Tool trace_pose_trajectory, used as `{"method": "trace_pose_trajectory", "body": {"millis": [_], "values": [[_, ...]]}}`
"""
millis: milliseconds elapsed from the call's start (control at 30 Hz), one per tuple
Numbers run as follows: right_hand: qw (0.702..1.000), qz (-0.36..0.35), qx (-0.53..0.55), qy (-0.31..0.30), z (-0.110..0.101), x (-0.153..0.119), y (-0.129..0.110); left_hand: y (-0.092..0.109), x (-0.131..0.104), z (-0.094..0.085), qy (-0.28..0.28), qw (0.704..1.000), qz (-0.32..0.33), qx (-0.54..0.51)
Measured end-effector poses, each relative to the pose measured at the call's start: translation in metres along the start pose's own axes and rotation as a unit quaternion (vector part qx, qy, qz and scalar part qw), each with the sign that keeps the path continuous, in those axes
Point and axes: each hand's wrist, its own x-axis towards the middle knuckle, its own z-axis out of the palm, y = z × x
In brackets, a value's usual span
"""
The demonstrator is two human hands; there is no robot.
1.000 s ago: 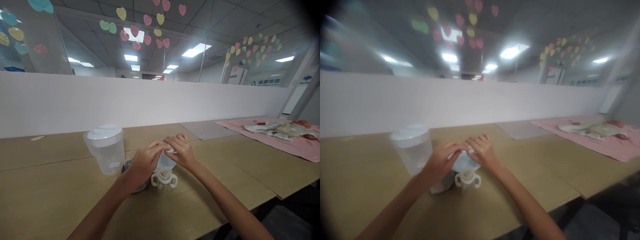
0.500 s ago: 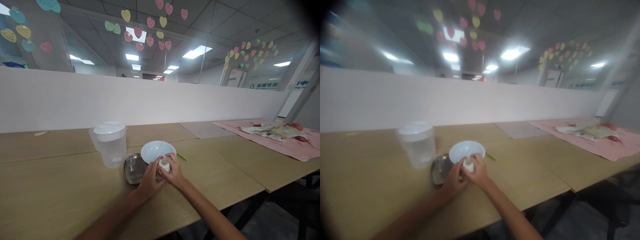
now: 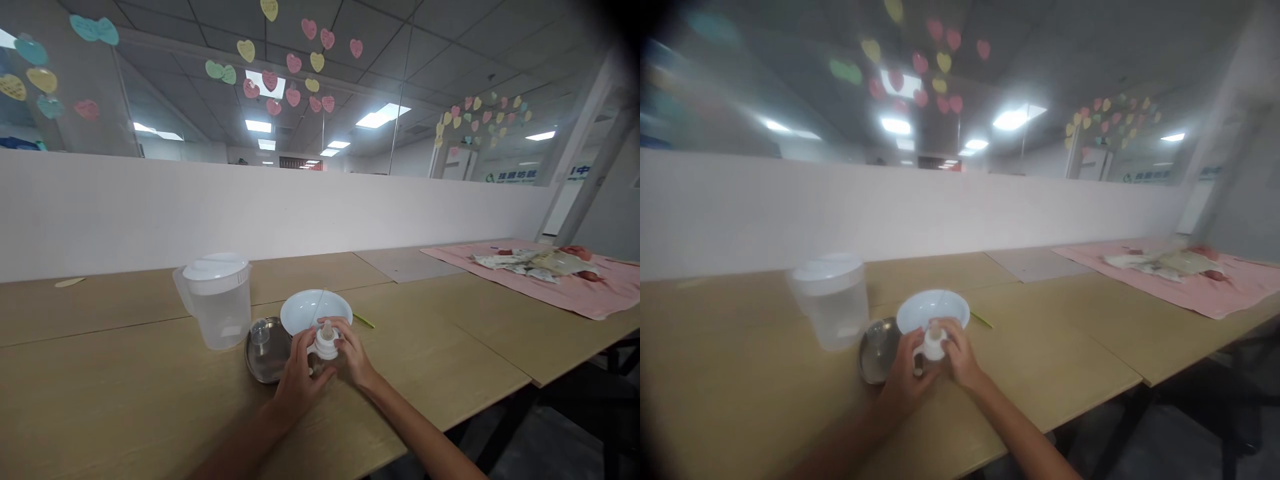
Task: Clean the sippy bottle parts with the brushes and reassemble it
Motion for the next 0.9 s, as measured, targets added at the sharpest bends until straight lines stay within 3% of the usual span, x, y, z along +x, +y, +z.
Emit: {"method": "trace_pose_trajectory", "body": {"millis": [167, 333, 500, 733, 900], "values": [[1.0, -0.002, -0.023, 0.019, -0.001, -0.001, -0.002, 0.003, -0.002, -0.001, -0.004, 1.0, -0.016, 0.01], [0.994, -0.015, -0.095, 0.057, -0.006, -0.003, -0.006, 0.007, -0.004, 0.0, 0.026, 0.999, -0.04, 0.016], [0.996, -0.033, -0.034, 0.082, -0.008, -0.001, -0.004, 0.001, -0.003, 0.003, 0.039, 0.999, -0.016, 0.022], [0.991, 0.017, 0.127, 0.024, 0.0, -0.009, 0.003, -0.001, -0.003, 0.002, 0.035, 0.998, -0.005, 0.056], [0.991, 0.007, 0.109, 0.073, 0.006, -0.012, 0.0, -0.003, -0.006, 0.006, 0.04, 0.999, -0.037, 0.006]]}}
